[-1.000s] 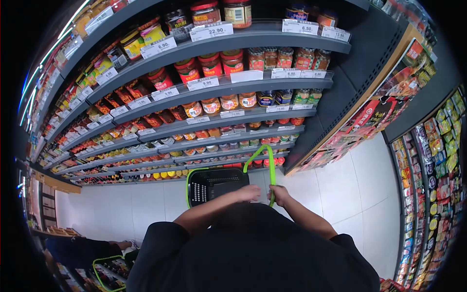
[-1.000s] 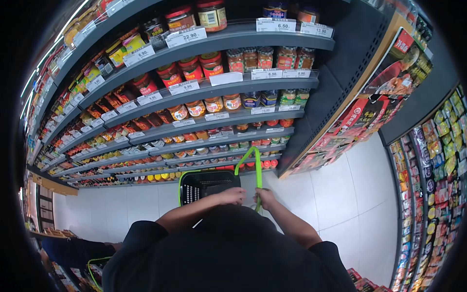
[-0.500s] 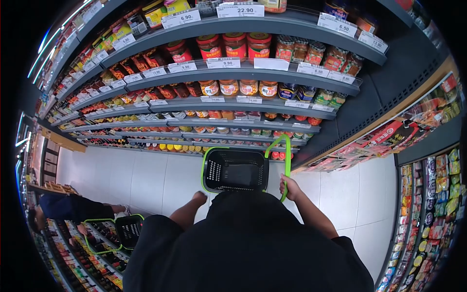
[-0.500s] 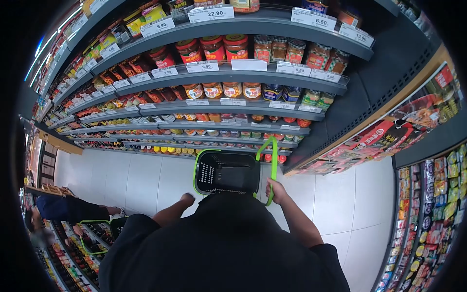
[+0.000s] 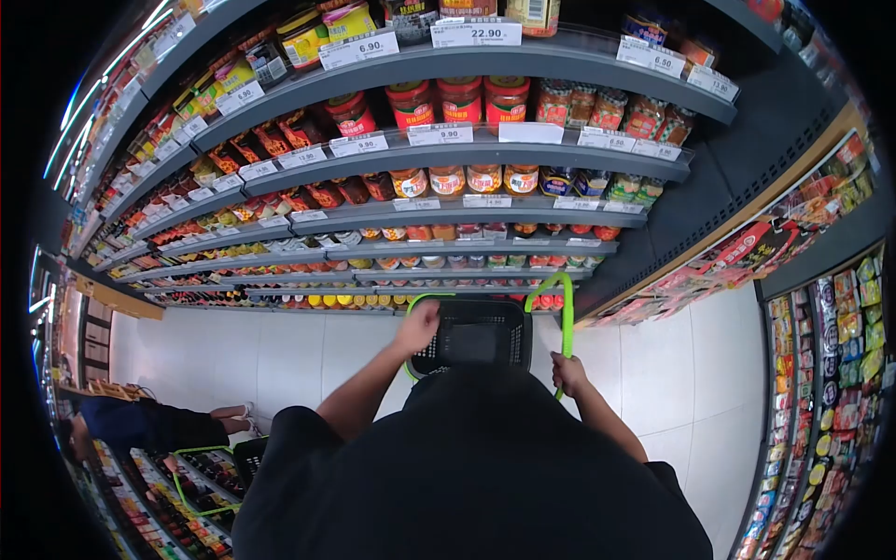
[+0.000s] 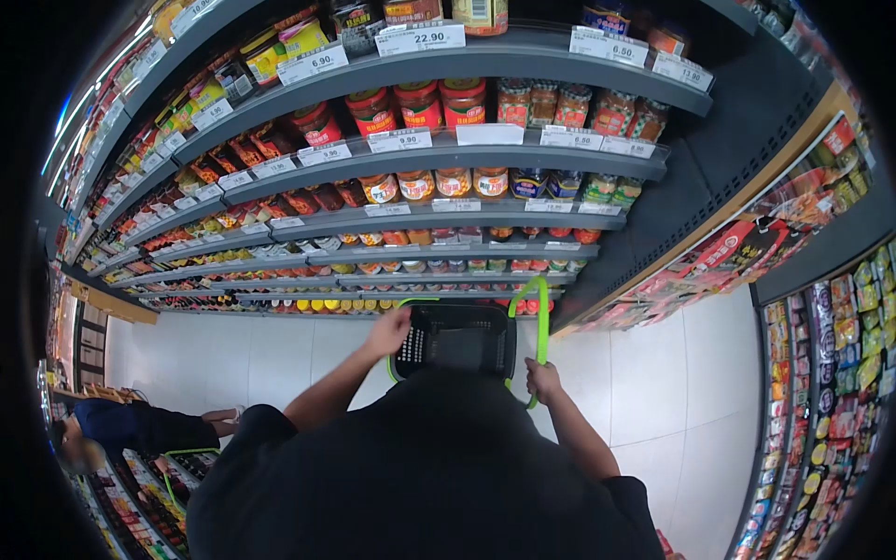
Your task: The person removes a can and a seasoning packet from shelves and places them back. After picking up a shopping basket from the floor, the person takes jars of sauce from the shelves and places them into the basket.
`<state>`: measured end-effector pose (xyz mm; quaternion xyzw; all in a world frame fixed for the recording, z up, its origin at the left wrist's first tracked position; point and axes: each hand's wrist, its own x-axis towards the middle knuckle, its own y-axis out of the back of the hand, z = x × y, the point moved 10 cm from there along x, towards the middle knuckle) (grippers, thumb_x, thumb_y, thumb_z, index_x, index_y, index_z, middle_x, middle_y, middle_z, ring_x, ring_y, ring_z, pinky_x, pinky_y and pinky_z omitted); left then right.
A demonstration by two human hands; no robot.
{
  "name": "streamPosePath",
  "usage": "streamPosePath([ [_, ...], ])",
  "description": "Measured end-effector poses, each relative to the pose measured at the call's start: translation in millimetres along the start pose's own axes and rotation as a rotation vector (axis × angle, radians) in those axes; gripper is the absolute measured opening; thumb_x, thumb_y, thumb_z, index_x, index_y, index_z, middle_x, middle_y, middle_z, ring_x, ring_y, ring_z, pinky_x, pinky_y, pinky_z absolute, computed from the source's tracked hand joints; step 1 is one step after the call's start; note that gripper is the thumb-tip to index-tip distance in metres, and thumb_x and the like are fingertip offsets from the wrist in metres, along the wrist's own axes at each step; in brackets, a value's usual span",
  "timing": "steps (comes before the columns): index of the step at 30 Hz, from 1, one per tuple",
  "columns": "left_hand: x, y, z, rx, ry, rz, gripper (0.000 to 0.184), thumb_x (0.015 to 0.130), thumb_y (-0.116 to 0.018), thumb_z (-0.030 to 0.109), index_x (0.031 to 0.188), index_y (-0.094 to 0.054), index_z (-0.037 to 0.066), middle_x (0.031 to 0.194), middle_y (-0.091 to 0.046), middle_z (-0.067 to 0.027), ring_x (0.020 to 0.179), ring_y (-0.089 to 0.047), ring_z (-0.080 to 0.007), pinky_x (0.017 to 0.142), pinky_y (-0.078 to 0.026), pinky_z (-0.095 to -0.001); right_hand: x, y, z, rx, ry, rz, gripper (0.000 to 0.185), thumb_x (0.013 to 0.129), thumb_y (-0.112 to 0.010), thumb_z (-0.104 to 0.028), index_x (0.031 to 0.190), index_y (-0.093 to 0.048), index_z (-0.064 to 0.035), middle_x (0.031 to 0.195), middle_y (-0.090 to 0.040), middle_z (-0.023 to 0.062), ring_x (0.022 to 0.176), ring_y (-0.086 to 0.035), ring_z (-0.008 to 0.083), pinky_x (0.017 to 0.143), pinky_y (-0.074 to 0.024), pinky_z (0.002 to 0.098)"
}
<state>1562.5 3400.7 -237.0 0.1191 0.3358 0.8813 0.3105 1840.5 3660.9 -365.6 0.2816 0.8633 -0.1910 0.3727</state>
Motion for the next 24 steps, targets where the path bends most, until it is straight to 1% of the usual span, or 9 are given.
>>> streamPosePath([
  [1, 20.0, 31.8, 52.8, 0.037, -0.223, 0.174, 0.025, 0.083, -0.055, 0.010, 0.106, -0.055, 0.001, 0.096, -0.061, -0.0182, 0.089, -0.061, -0.0332, 0.078, -0.048, -0.0380, 0.6, -9.9, 2.4, 0.007, -0.010, 0.004, 0.024, 0.088, -0.057, -0.025, 0.072, -0.046, -0.0096, 0.048, -0.038, -0.0010, 0.033, -0.035, 0.0138, 0.032, -0.0302, 0.0291],
  [4, 54.4, 133.8, 211.1, 0.066, -0.600, 0.387, 0.021, 0.078, -0.060, 0.004, 0.099, -0.058, 0.004, 0.102, -0.061, -0.0159, 0.096, -0.059, -0.0316, 0.085, -0.047, -0.0371, 3.7, -41.6, 8.0, 0.004, -0.037, -0.069, 0.026, 0.087, -0.061, -0.028, 0.075, -0.050, -0.0086, 0.050, -0.040, -0.0006, 0.036, -0.037, 0.0128, 0.034, -0.0304, 0.0283],
  [10, 110.5, 242.3, 302.3, 0.330, -0.757, 0.625, 0.044, 0.077, -0.066, 0.016, 0.115, -0.050, 0.000, 0.120, -0.050, -0.0203, 0.113, -0.047, -0.0370, 0.094, -0.041, -0.0405, -8.1, -46.5, 1.9, 0.047, 0.033, -0.095, 0.028, 0.090, -0.057, -0.031, 0.077, -0.051, -0.0068, 0.051, -0.044, 0.0011, 0.032, -0.034, 0.0129, 0.033, -0.0278, 0.0273],
  [13, 138.9, 256.0, 297.4, 0.498, -0.644, 0.622, 0.064, 0.080, -0.068, 0.033, 0.122, -0.041, -0.007, 0.115, -0.049, -0.0255, 0.109, -0.048, -0.0397, 0.092, -0.041, -0.0430, -14.3, -40.3, 6.7, 0.010, 0.093, -0.087, 0.027, 0.090, -0.055, -0.029, 0.079, -0.052, -0.0051, 0.051, -0.044, 0.0016, 0.031, -0.033, 0.0127, 0.033, -0.0276, 0.0273],
  [17, 181.4, 265.0, 277.9, 0.564, -0.384, 0.424, 0.069, 0.080, -0.065, 0.044, 0.122, -0.043, -0.006, 0.106, -0.056, -0.0260, 0.102, -0.054, -0.0406, 0.086, -0.045, -0.0452, -22.7, -38.6, 13.2, -0.068, 0.129, -0.053, 0.025, 0.090, -0.054, -0.028, 0.083, -0.052, -0.0037, 0.051, -0.043, 0.0018, 0.032, -0.033, 0.0123, 0.033, -0.0277, 0.0277],
  [19, 193.6, 265.9, 285.5, 0.582, -0.390, 0.377, 0.061, 0.080, -0.061, 0.049, 0.103, -0.056, -0.008, 0.102, -0.060, -0.0279, 0.101, -0.057, -0.0379, 0.086, -0.046, -0.0435, -29.0, -44.3, 13.9, -0.020, 0.113, -0.050, 0.024, 0.090, -0.055, -0.026, 0.075, -0.050, -0.0080, 0.052, -0.043, 0.0009, 0.034, -0.036, 0.0114, 0.034, -0.0281, 0.0276],
  [21, 204.9, 268.8, 283.6, 0.624, -0.283, 0.324, 0.065, 0.081, -0.056, 0.056, 0.099, -0.060, -0.007, 0.095, -0.064, -0.0248, 0.098, -0.060, -0.0351, 0.085, -0.048, -0.0414, -29.8, -47.5, 19.4, 0.014, 0.106, -0.056, 0.025, 0.090, -0.055, -0.027, 0.075, -0.049, -0.0082, 0.052, -0.043, 0.0006, 0.034, -0.035, 0.0109, 0.033, -0.0278, 0.0274],
  [23, 218.4, 267.7, 274.8, 0.636, -0.148, 0.226, 0.070, 0.080, -0.053, 0.060, 0.105, -0.061, -0.004, 0.091, -0.066, -0.0202, 0.095, -0.062, -0.0338, 0.084, -0.048, -0.0401, -24.6, -47.4, 29.2, 0.023, 0.093, -0.044, 0.025, 0.090, -0.054, -0.028, 0.087, -0.053, -0.0031, 0.051, -0.043, 0.0015, 0.033, -0.034, 0.0115, 0.033, -0.0265, 0.0269],
  [24, 224.0, 266.1, 270.1, 0.680, -0.075, 0.148, 0.077, 0.078, -0.051, 0.065, 0.117, -0.055, 0.000, 0.101, -0.064, -0.0225, 0.101, -0.060, -0.0332, 0.084, -0.048, -0.0383, -26.8, -47.6, 28.2, 0.023, 0.095, -0.042, 0.025, 0.090, -0.054, -0.028, 0.087, -0.053, -0.0031, 0.051, -0.043, 0.0015, 0.033, -0.034, 0.0115, 0.033, -0.0265, 0.0269],
])
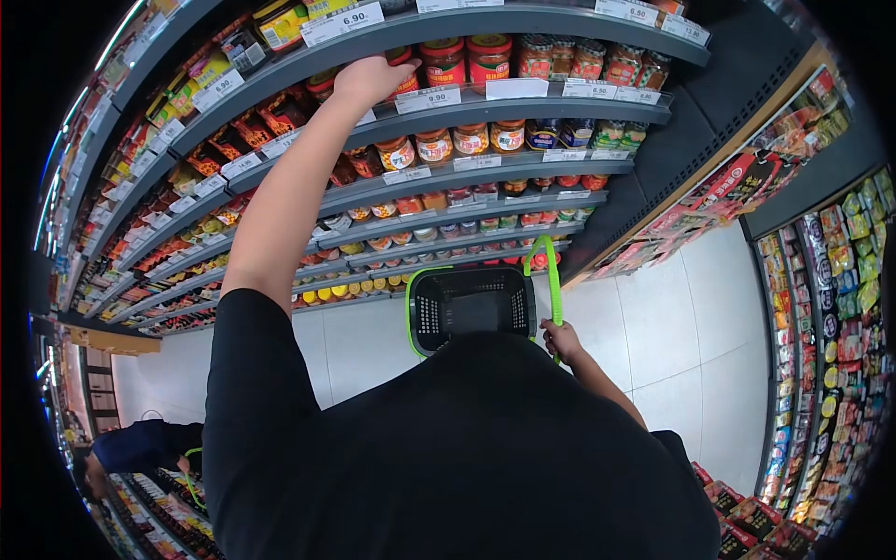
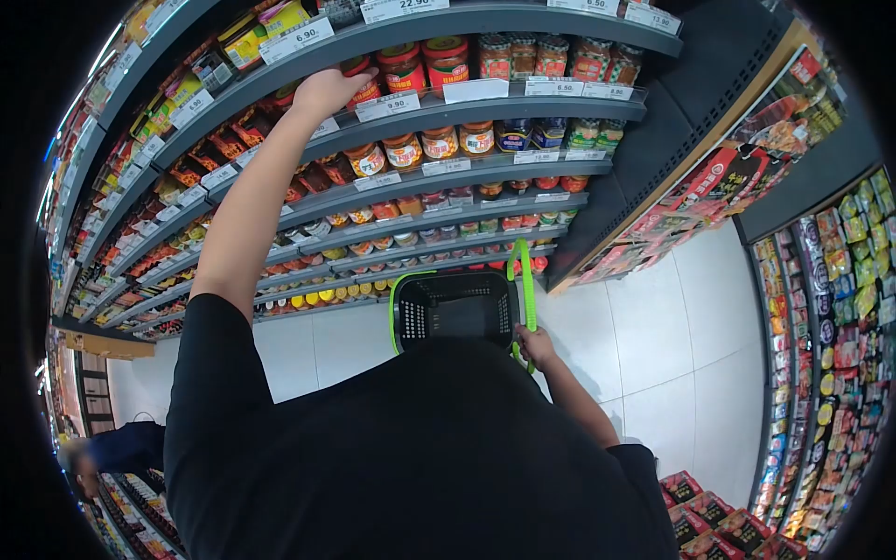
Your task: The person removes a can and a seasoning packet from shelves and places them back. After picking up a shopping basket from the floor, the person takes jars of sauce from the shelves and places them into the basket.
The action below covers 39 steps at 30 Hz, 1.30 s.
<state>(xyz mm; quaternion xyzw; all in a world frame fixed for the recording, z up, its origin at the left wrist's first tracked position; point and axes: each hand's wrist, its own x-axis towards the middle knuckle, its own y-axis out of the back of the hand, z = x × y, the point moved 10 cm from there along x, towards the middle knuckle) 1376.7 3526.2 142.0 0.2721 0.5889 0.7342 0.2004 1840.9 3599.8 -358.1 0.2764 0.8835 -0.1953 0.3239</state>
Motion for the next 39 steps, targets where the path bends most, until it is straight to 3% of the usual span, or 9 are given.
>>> streamPosePath([
  [4, 7.5, 6.1, 1.7, 0.038, -0.062, 0.201, 0.078, 0.074, -0.054, 0.068, 0.115, -0.058, 0.002, 0.102, -0.064, -0.0229, 0.102, -0.060, -0.0317, 0.086, -0.047, -0.0377, -9.2, 3.2, -3.0, -0.021, -0.010, 0.015, 0.023, 0.088, -0.056, -0.027, 0.082, -0.053, -0.0050, 0.052, -0.044, 0.0014, 0.034, -0.036, 0.0115, 0.033, -0.0273, 0.0272],
  [6, 11.6, -13.9, -5.3, 0.078, 0.029, -0.094, 0.082, 0.074, -0.056, 0.065, 0.123, -0.053, -0.001, 0.118, -0.058, -0.0211, 0.112, -0.055, -0.0278, 0.091, -0.045, -0.0367, -11.7, 6.6, -2.3, -0.006, -0.012, 0.032, 0.022, 0.087, -0.057, -0.026, 0.077, -0.053, -0.0065, 0.053, -0.044, 0.0012, 0.035, -0.037, 0.0114, 0.034, -0.0281, 0.0276],
  [7, 11.7, -15.1, -7.1, 0.077, 0.031, -0.095, 0.082, 0.074, -0.056, 0.065, 0.123, -0.053, -0.001, 0.118, -0.058, -0.0211, 0.112, -0.055, -0.0278, 0.091, -0.045, -0.0367, -12.6, 8.4, -2.3, -0.002, -0.009, 0.039, 0.021, 0.086, -0.058, -0.026, 0.080, -0.054, -0.0057, 0.053, -0.044, 0.0015, 0.035, -0.037, 0.0116, 0.034, -0.0284, 0.0279],
  [12, 7.3, -12.2, -6.8, 0.021, -0.046, -0.059, 0.075, 0.073, -0.059, 0.060, 0.112, -0.058, -0.004, 0.106, -0.062, -0.0231, 0.100, -0.060, -0.0326, 0.085, -0.047, -0.0370, -7.9, 18.9, 6.3, 0.018, 0.002, 0.075, 0.022, 0.086, -0.057, -0.026, 0.085, -0.055, -0.0038, 0.053, -0.045, 0.0022, 0.035, -0.037, 0.0122, 0.034, -0.0289, 0.0281],
  [13, -16.7, 2.3, 5.7, -0.047, -0.002, -0.120, 0.068, 0.072, -0.066, 0.052, 0.105, -0.060, -0.007, 0.099, -0.063, -0.0249, 0.094, -0.062, -0.0346, 0.082, -0.048, -0.0370, -9.1, 18.2, 6.5, 0.012, 0.006, 0.065, 0.022, 0.086, -0.057, -0.026, 0.085, -0.055, -0.0036, 0.053, -0.045, 0.0022, 0.035, -0.037, 0.0122, 0.034, -0.0289, 0.0280],
  [15, -24.7, 14.6, 8.5, -0.146, -0.141, 0.159, 0.058, 0.069, -0.073, 0.040, 0.100, -0.059, -0.007, 0.096, -0.063, -0.0255, 0.094, -0.061, -0.0352, 0.082, -0.048, -0.0387, -9.6, 18.1, 6.6, 0.009, 0.016, 0.054, 0.022, 0.086, -0.057, -0.026, 0.086, -0.055, -0.0035, 0.053, -0.045, 0.0022, 0.035, -0.037, 0.0123, 0.034, -0.0290, 0.0279],
  [18, -38.4, 22.4, 8.3, -0.138, -0.177, 0.250, 0.052, 0.067, -0.077, 0.030, 0.097, -0.057, -0.007, 0.094, -0.062, -0.0251, 0.093, -0.060, -0.0365, 0.081, -0.048, -0.0413, -10.2, 16.9, 7.8, 0.028, -0.001, 0.043, 0.022, 0.086, -0.057, -0.025, 0.085, -0.054, -0.0038, 0.053, -0.045, 0.0021, 0.035, -0.037, 0.0122, 0.034, -0.0292, 0.0280],
  [28, -57.8, 24.5, -6.7, -0.192, -0.201, 0.342, 0.060, 0.068, -0.078, 0.032, 0.104, -0.049, -0.006, 0.104, -0.056, -0.0235, 0.098, -0.057, -0.0356, 0.083, -0.047, -0.0390, -12.8, 20.6, 5.2, 0.006, -0.016, 0.055, 0.021, 0.086, -0.056, -0.025, 0.087, -0.053, -0.0043, 0.052, -0.043, 0.0017, 0.035, -0.037, 0.0124, 0.034, -0.0287, 0.0280],
  [39, -94.4, 35.5, 2.2, -0.379, -0.563, 0.642, 0.059, 0.067, -0.079, 0.011, 0.114, -0.045, 0.005, 0.114, -0.055, -0.0129, 0.105, -0.056, -0.0289, 0.090, -0.047, -0.0345, -9.3, 16.2, 5.6, -0.004, -0.015, 0.039, 0.023, 0.087, -0.056, -0.026, 0.088, -0.054, -0.0033, 0.052, -0.044, 0.0025, 0.034, -0.036, 0.0126, 0.033, -0.0282, 0.0281],
])
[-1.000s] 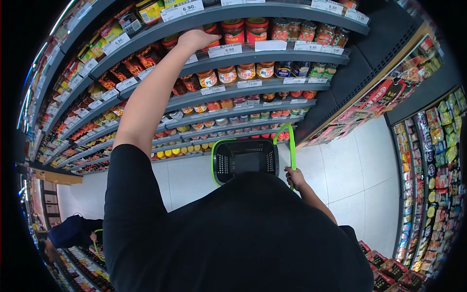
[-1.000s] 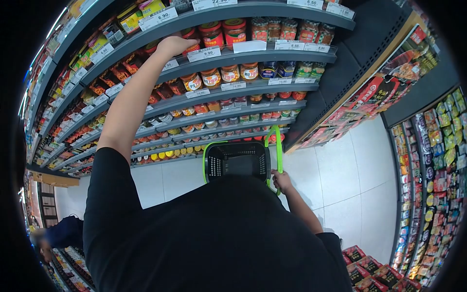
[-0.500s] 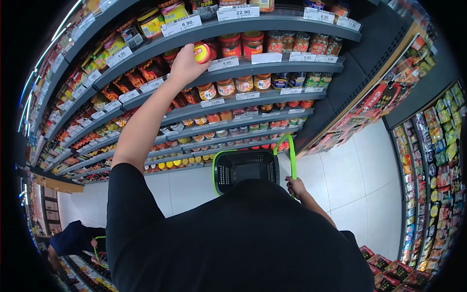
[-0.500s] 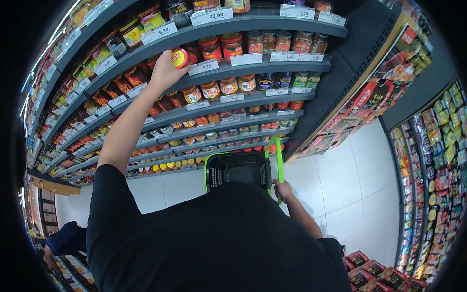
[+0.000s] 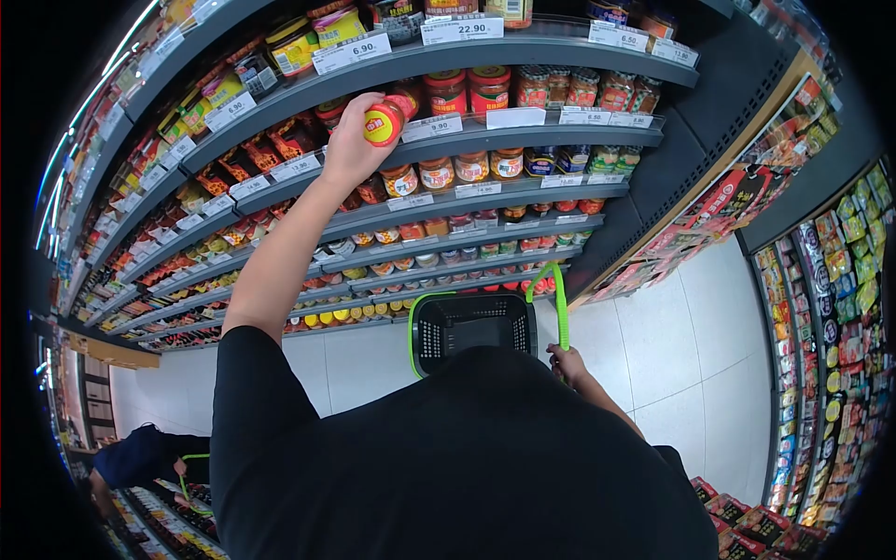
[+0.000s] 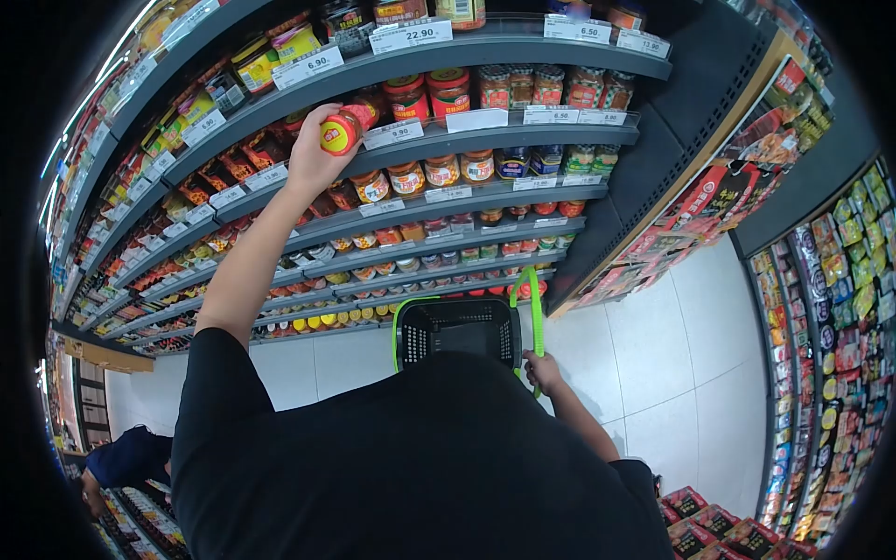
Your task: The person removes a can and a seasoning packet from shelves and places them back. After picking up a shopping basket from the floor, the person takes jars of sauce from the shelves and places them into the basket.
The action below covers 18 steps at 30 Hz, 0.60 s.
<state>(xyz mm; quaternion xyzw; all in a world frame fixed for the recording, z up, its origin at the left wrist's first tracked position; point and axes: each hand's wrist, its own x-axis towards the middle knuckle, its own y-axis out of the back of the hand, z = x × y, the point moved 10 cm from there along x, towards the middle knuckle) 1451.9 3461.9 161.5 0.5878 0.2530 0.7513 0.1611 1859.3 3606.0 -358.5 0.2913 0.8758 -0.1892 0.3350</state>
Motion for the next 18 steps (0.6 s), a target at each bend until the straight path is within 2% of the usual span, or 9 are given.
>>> streamPosePath([
  [8, -20.4, 26.7, 34.3, -0.151, -0.007, 0.056, 0.065, 0.064, -0.081, 0.006, 0.115, -0.042, 0.003, 0.119, -0.052, -0.0154, 0.112, -0.053, -0.0252, 0.095, -0.044, -0.0346, 0.6, 0.4, 1.6, 0.031, 0.011, 0.023, 0.020, 0.087, -0.057, -0.024, 0.084, -0.055, -0.0042, 0.053, -0.045, 0.0020, 0.034, -0.035, 0.0116, 0.033, -0.0258, 0.0272],
  [10, -24.7, 30.9, 44.7, -0.334, -0.039, 0.094, 0.070, 0.061, -0.082, 0.005, 0.117, -0.041, 0.005, 0.117, -0.053, -0.0143, 0.109, -0.054, -0.0250, 0.093, -0.045, -0.0343, -0.3, -0.7, 1.5, 0.045, 0.007, 0.018, 0.020, 0.087, -0.057, -0.024, 0.084, -0.055, -0.0042, 0.053, -0.045, 0.0019, 0.034, -0.035, 0.0115, 0.033, -0.0256, 0.0271],
  [11, -27.8, 28.4, 43.3, -0.454, 0.011, 0.092, 0.070, 0.061, -0.082, 0.003, 0.117, -0.040, 0.004, 0.117, -0.052, -0.0149, 0.109, -0.054, -0.0232, 0.094, -0.045, -0.0345, -0.6, -1.4, 1.0, 0.055, 0.006, 0.013, 0.020, 0.086, -0.057, -0.024, 0.084, -0.055, -0.0043, 0.053, -0.044, 0.0017, 0.034, -0.035, 0.0114, 0.033, -0.0255, 0.0270],
  [12, -29.8, 30.0, 51.8, -0.452, 0.012, 0.091, 0.070, 0.061, -0.082, 0.003, 0.117, -0.040, 0.004, 0.117, -0.052, -0.0149, 0.109, -0.054, -0.0232, 0.094, -0.045, -0.0345, -0.4, -1.8, 0.6, 0.055, 0.004, 0.012, 0.020, 0.086, -0.057, -0.024, 0.084, -0.055, -0.0043, 0.053, -0.044, 0.0017, 0.034, -0.035, 0.0114, 0.033, -0.0255, 0.0270],
  [14, -33.9, 30.4, 50.9, -0.727, 0.249, 0.086, 0.069, 0.062, -0.081, 0.000, 0.117, -0.040, 0.003, 0.117, -0.052, -0.0143, 0.109, -0.054, -0.0209, 0.094, -0.045, -0.0341, -0.3, -2.7, 0.8, 0.060, 0.006, 0.013, 0.020, 0.086, -0.057, -0.024, 0.084, -0.055, -0.0043, 0.052, -0.044, 0.0014, 0.034, -0.035, 0.0114, 0.033, -0.0256, 0.0270],
  [15, -38.1, 26.1, 50.4, -0.852, 0.338, 0.045, 0.073, 0.063, -0.077, -0.004, 0.124, -0.038, 0.002, 0.116, -0.052, -0.0135, 0.110, -0.053, -0.0195, 0.094, -0.045, -0.0347, -1.9, -4.8, 0.3, 0.059, 0.000, 0.009, 0.020, 0.086, -0.057, -0.024, 0.084, -0.055, -0.0043, 0.052, -0.044, 0.0014, 0.034, -0.035, 0.0114, 0.033, -0.0256, 0.0270],
  [16, -41.6, 27.7, 55.8, -0.848, 0.347, 0.043, 0.073, 0.063, -0.077, -0.004, 0.124, -0.038, 0.002, 0.116, -0.052, -0.0135, 0.110, -0.053, -0.0195, 0.094, -0.045, -0.0347, -3.2, -5.8, -0.6, 0.051, -0.001, 0.009, 0.021, 0.086, -0.057, -0.025, 0.084, -0.055, -0.0043, 0.052, -0.044, 0.0013, 0.034, -0.036, 0.0114, 0.033, -0.0257, 0.0269],
  [18, -56.9, 7.6, 58.3, -1.379, 0.578, 0.066, 0.079, 0.066, -0.075, -0.002, 0.132, -0.033, 0.002, 0.115, -0.053, -0.0130, 0.109, -0.054, -0.0202, 0.094, -0.046, -0.0358, -6.0, -7.4, -2.6, 0.036, -0.011, 0.006, 0.021, 0.086, -0.057, -0.025, 0.084, -0.055, -0.0044, 0.052, -0.044, 0.0011, 0.034, -0.036, 0.0114, 0.033, -0.0258, 0.0268],
])
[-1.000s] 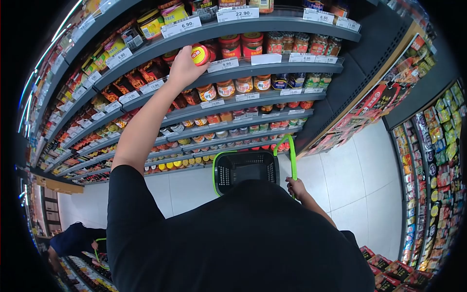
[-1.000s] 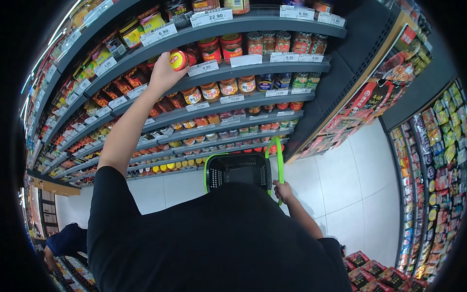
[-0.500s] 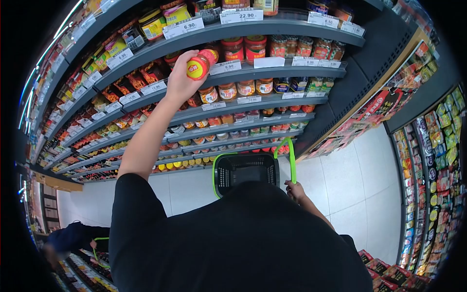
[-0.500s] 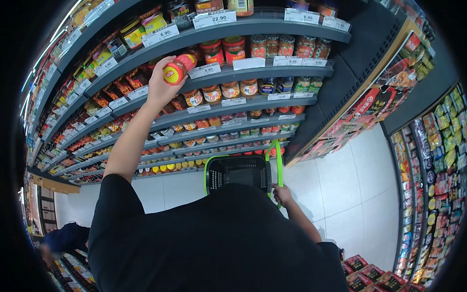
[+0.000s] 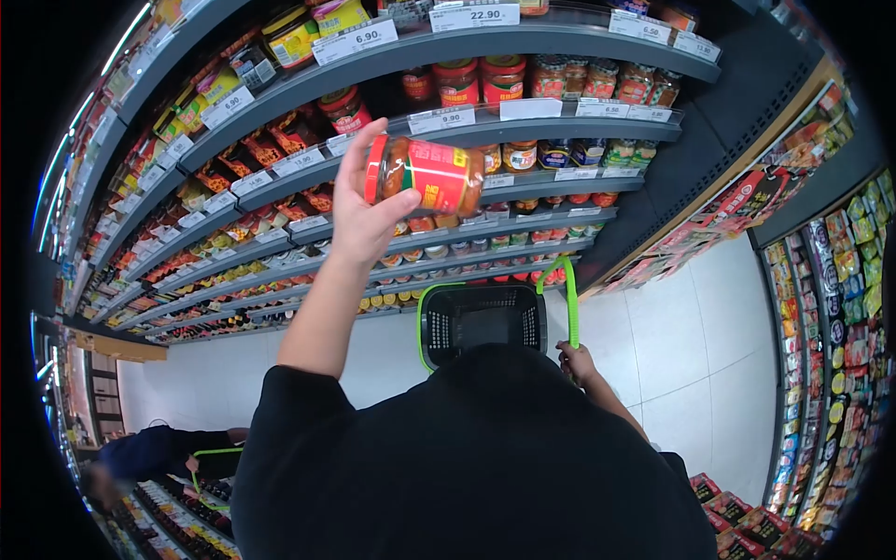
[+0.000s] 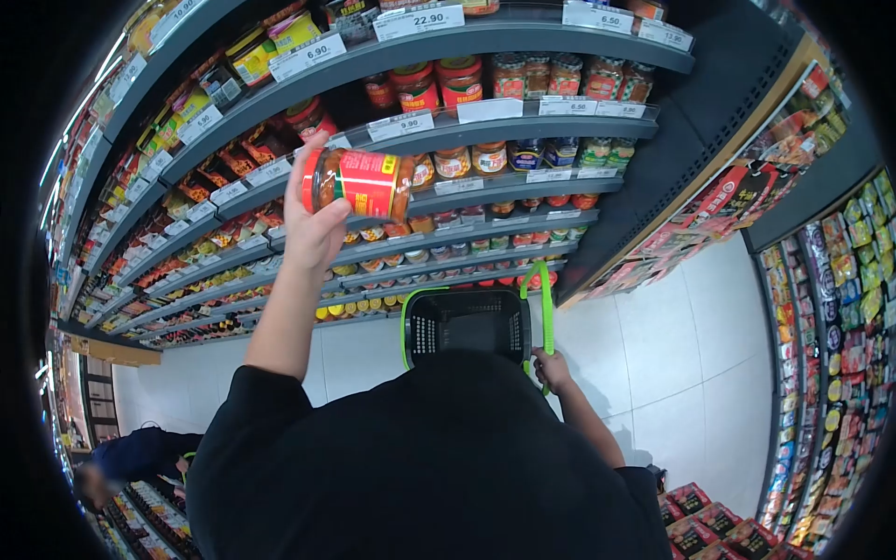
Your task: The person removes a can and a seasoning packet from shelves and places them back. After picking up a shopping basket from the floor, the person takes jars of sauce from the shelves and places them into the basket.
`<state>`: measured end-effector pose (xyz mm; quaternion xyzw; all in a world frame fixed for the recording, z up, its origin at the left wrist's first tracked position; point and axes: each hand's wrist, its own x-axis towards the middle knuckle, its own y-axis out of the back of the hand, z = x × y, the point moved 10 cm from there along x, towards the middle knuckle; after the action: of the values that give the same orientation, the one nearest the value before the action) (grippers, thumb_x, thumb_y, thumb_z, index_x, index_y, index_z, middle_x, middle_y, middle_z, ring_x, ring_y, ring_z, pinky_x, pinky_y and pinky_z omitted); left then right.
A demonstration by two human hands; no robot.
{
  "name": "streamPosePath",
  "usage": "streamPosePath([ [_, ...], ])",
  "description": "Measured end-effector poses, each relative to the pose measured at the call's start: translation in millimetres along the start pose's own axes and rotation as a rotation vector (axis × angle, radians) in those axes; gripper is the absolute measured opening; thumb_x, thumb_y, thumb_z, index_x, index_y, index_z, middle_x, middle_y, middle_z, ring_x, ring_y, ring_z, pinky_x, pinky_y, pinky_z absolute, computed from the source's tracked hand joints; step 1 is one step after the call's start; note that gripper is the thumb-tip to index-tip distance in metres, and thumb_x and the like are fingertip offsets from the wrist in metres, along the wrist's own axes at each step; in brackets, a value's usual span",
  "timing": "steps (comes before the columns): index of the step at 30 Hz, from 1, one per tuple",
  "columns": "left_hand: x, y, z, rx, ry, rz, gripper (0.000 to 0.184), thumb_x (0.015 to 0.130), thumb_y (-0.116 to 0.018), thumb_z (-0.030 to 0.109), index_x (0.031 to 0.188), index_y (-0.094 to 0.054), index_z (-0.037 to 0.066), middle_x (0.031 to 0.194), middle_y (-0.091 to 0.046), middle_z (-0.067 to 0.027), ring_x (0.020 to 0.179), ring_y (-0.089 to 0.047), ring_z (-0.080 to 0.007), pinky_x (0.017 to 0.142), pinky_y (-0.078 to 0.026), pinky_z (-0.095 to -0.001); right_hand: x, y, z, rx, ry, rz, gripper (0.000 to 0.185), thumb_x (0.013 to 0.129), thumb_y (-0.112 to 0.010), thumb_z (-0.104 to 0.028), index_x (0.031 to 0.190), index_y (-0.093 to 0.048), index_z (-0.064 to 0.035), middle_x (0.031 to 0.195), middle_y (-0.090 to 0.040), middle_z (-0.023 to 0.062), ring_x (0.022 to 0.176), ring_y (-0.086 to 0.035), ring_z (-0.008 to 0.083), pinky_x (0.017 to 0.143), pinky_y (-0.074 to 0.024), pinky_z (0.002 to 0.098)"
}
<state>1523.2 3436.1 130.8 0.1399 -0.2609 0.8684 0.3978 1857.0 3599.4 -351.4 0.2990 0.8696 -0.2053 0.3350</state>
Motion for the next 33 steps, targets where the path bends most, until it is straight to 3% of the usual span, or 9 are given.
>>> streamPosePath([
  [6, -55.7, -66.8, -67.8, -1.126, 0.451, -0.231, 0.073, 0.073, -0.069, 0.055, 0.126, -0.044, 0.011, 0.110, -0.053, -0.0083, 0.105, -0.052, -0.0219, 0.101, -0.038, -0.0432, 1.9, -0.1, -0.4, -0.057, 0.013, 0.011, 0.022, 0.087, -0.056, -0.025, 0.090, -0.054, -0.0034, 0.053, -0.044, 0.0018, 0.034, -0.036, 0.0116, 0.033, -0.0270, 0.0264],
  [7, -68.3, -75.5, -75.7, -1.243, 0.522, -0.129, 0.074, 0.073, -0.063, 0.063, 0.124, -0.045, 0.013, 0.106, -0.053, -0.0075, 0.101, -0.050, -0.0207, 0.102, -0.035, -0.0470, 0.3, -1.1, -1.7, -0.053, 0.007, 0.007, 0.023, 0.086, -0.056, -0.025, 0.091, -0.054, -0.0030, 0.053, -0.044, 0.0019, 0.034, -0.036, 0.0117, 0.033, -0.0272, 0.0264],
  [11, -101.9, -90.3, -88.2, -1.228, 0.732, -0.101, 0.069, 0.084, -0.043, 0.066, 0.124, -0.045, 0.010, 0.115, -0.056, -0.0174, 0.116, -0.050, -0.0373, 0.090, -0.045, -0.0541, 1.1, 0.1, -0.2, -0.074, -0.007, 0.010, 0.025, 0.086, -0.056, -0.026, 0.093, -0.053, -0.0026, 0.053, -0.044, 0.0022, 0.035, -0.036, 0.0118, 0.034, -0.0275, 0.0267],
  [18, -125.7, -79.2, -112.6, -0.940, 0.863, 0.046, 0.070, 0.087, -0.035, 0.065, 0.124, -0.044, 0.007, 0.110, -0.058, -0.0184, 0.098, -0.061, -0.0308, 0.087, -0.049, -0.0477, 8.3, 7.3, -9.5, -0.232, 0.046, 0.141, 0.033, 0.083, -0.065, -0.027, 0.097, -0.053, -0.0002, 0.056, -0.051, 0.0035, 0.038, -0.047, 0.0130, 0.037, -0.0377, 0.0281],
  [20, -132.9, -72.8, -121.7, -0.824, 0.921, 0.095, 0.066, 0.089, -0.034, 0.062, 0.125, -0.044, 0.007, 0.109, -0.058, -0.0178, 0.098, -0.061, -0.0303, 0.085, -0.050, -0.0463, -7.7, -6.8, -59.3, -0.617, 0.381, 0.258, 0.042, 0.082, -0.065, -0.025, 0.109, -0.047, 0.0020, 0.071, -0.062, 0.0137, 0.058, -0.063, 0.0245, 0.053, -0.0494, 0.0355],
  [23, -137.7, -71.1, -128.0, -0.821, 0.918, 0.076, 0.065, 0.093, -0.028, 0.059, 0.128, -0.042, 0.006, 0.109, -0.057, -0.0178, 0.097, -0.061, -0.0309, 0.084, -0.051, -0.0464, 11.5, -16.9, -72.8, -0.880, 0.579, 0.296, 0.045, 0.083, -0.061, -0.013, 0.118, -0.038, 0.0026, 0.075, -0.060, 0.0127, 0.060, -0.064, 0.0218, 0.054, -0.0512, 0.0332],
  [30, -143.2, -54.8, -132.1, -0.703, 0.908, 0.126, 0.059, 0.095, -0.033, 0.052, 0.126, -0.043, 0.004, 0.107, -0.058, -0.0192, 0.097, -0.061, -0.0318, 0.082, -0.053, -0.0458, 58.0, -30.4, -41.7, -0.743, 0.213, 0.123, 0.048, 0.079, -0.062, -0.008, 0.118, -0.038, 0.0039, 0.086, -0.061, 0.0191, 0.058, -0.064, 0.0233, 0.051, -0.0515, 0.0345],
  [32, -144.0, -49.0, -132.8, -0.729, 0.887, 0.127, 0.059, 0.095, -0.033, 0.052, 0.124, -0.044, 0.003, 0.107, -0.058, -0.0193, 0.097, -0.061, -0.0319, 0.082, -0.053, -0.0457, 53.5, -25.0, -43.8, -0.860, 0.324, 0.176, 0.056, 0.078, -0.067, -0.014, 0.121, -0.036, 0.0059, 0.088, -0.062, 0.0192, 0.064, -0.064, 0.0232, 0.058, -0.0530, 0.0342],
  [33, -144.8, -46.3, -132.6, -0.764, 0.884, 0.136, 0.060, 0.094, -0.033, 0.053, 0.123, -0.045, 0.002, 0.107, -0.058, -0.0194, 0.097, -0.061, -0.0322, 0.081, -0.053, -0.0458, 31.4, -30.4, -57.7, -0.884, 0.280, 0.201, 0.067, 0.075, -0.070, -0.026, 0.123, -0.035, 0.0060, 0.093, -0.061, 0.0224, 0.080, -0.063, 0.0293, 0.070, -0.0504, 0.0372],
])
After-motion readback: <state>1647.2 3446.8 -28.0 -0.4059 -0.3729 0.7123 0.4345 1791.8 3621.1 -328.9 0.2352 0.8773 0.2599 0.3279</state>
